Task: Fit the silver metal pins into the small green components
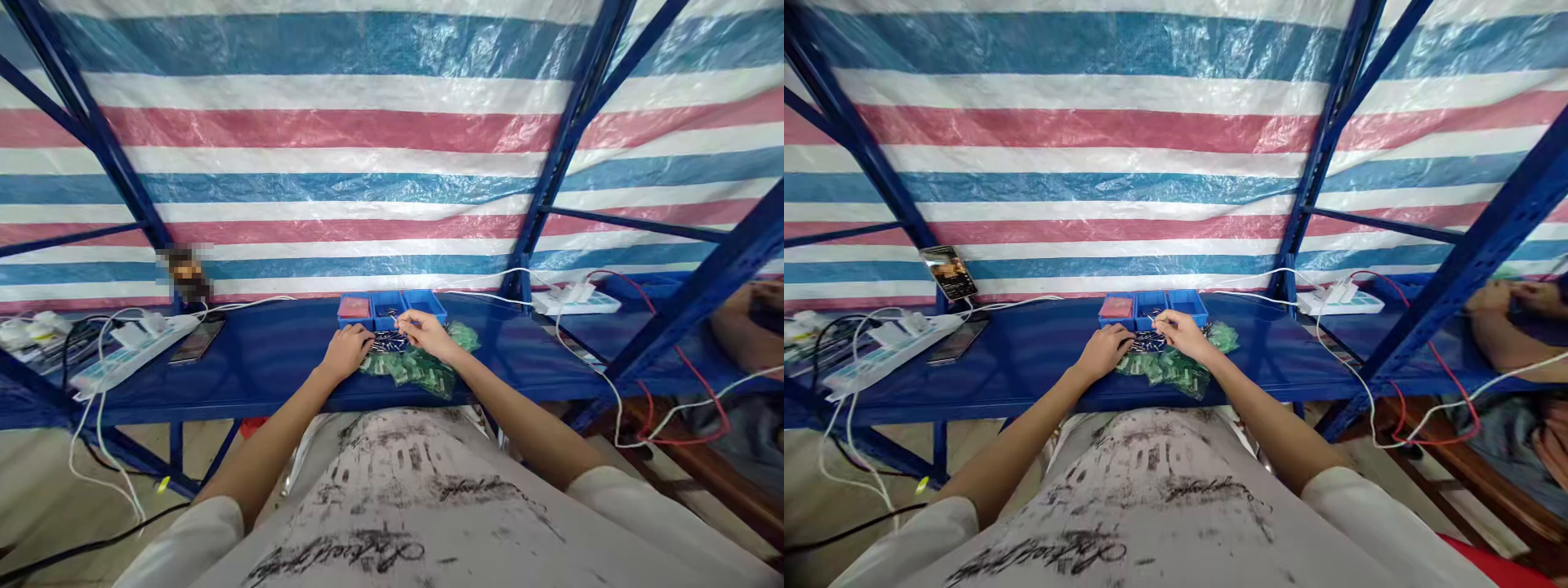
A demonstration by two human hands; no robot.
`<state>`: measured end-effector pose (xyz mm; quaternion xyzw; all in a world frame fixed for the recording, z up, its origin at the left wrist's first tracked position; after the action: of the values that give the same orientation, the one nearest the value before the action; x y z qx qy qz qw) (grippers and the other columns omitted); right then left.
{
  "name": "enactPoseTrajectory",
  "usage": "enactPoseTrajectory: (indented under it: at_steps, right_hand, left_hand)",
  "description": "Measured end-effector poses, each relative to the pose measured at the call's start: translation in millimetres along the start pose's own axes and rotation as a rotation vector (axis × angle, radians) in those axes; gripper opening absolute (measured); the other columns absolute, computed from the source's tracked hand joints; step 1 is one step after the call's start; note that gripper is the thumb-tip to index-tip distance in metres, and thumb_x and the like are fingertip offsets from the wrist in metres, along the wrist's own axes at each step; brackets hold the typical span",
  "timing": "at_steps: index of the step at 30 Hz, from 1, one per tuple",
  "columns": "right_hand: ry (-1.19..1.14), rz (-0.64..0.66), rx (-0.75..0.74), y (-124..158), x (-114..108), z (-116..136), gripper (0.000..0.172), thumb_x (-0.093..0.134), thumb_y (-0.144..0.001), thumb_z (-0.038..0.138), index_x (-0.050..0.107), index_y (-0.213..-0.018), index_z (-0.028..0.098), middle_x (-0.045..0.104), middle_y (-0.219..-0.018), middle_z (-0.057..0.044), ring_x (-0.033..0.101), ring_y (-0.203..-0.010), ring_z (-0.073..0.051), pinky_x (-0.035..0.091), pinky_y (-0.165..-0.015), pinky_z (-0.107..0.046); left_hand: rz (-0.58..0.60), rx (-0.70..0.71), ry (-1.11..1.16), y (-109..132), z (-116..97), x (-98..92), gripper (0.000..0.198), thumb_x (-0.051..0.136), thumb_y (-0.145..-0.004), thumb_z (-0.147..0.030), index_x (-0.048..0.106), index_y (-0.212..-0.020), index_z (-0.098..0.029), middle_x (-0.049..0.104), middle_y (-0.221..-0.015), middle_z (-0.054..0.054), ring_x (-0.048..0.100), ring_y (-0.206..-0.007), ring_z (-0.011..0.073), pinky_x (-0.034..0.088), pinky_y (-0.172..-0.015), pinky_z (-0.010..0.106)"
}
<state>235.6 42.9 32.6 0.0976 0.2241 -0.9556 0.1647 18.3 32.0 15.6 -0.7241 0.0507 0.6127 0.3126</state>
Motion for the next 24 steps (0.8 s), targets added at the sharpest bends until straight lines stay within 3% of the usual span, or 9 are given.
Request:
enactPoseTrajectory:
  at_steps: [24]
  right_hand:
    - [-0.024,0.001,0.023,-3.7,0.3,-7.4,0.046,0.067,-0.093,0.066,0.068,-0.096,0.020,0.065,-0.081,-0.002,0.048,-0.050,-0.010,0.033,-0.043,-0.023]
  left_hand:
    - [-0.042,0.013,0.003,1.4,1.1,0.4,0.025,0.055,-0.109,-0.030,0.076,-0.120,-0.023,0.072,-0.118,0.008,0.063,-0.109,0.0253,0.048,-0.092,0.036]
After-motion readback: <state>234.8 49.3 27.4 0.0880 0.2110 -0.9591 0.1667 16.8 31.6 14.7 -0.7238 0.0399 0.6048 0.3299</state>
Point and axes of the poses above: each hand's wrist, its own y-axis away from the middle knuckle, its own x-axis out of the palm, z = x × y, the point moved 4 cm from there along -y, towards the middle knuckle
